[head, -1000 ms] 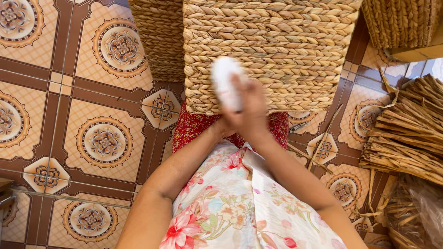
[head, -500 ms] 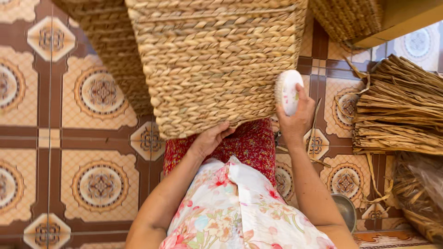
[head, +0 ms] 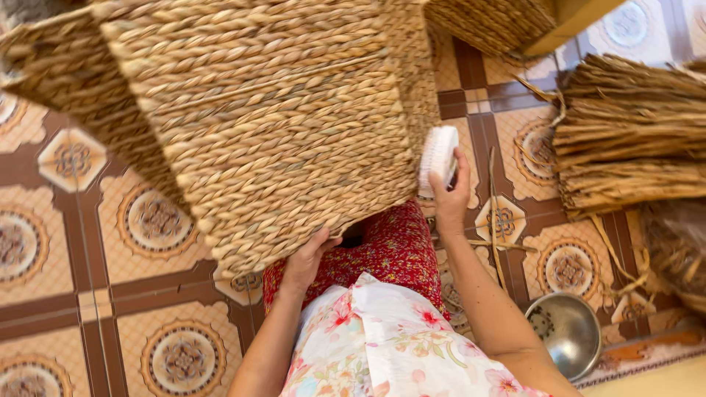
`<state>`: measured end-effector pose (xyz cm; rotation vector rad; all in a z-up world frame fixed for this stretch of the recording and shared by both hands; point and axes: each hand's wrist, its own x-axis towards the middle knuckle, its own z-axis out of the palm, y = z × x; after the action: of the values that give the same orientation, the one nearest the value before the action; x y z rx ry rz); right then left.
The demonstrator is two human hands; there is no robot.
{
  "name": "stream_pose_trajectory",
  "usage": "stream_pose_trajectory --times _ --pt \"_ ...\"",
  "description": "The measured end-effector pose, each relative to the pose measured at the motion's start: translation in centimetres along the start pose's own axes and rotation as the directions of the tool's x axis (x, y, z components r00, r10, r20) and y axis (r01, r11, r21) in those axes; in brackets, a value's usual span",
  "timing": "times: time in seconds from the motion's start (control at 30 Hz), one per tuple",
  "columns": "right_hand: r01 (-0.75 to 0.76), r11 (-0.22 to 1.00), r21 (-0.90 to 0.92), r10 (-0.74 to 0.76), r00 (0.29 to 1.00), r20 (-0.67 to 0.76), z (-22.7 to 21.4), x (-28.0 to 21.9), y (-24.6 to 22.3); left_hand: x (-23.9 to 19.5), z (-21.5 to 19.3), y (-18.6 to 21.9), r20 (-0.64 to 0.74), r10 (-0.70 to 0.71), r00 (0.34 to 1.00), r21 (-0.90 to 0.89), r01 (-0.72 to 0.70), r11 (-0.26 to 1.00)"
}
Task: The person brushes the exterior of a large woven basket with a white brush to remove dust or debris. They also use scissors to trim loose strands from the basket's surface. The person handles multiple baskets, moving them to access different sides.
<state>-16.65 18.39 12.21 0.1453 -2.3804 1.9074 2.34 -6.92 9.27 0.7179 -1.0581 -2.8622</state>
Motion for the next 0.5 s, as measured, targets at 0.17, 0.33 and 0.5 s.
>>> stream_pose_trajectory --times 0.17,0.33,0.5 --pt "-0.293 0.918 -0.267 0.239 0.947 -0.216 -6.1 -2.5 11.2 -0.6 1.6 0.7 -0.017 0.113 0.993 0.208 -0.107 0.972" --pt "-0.661 0.738 -0.135 0.612 0.740 -0.278 -6.8 -4.7 17.9 -2.3 3.2 1.4 0.011 0.235 0.972 0.481 -0.212 0.851" --pt "-0.740 0.666 -0.094 0.664 0.646 -0.376 -7.0 -4.3 19.2 -3.0 4.0 1.1 -0.011 0.312 0.950 0.593 -0.246 0.767"
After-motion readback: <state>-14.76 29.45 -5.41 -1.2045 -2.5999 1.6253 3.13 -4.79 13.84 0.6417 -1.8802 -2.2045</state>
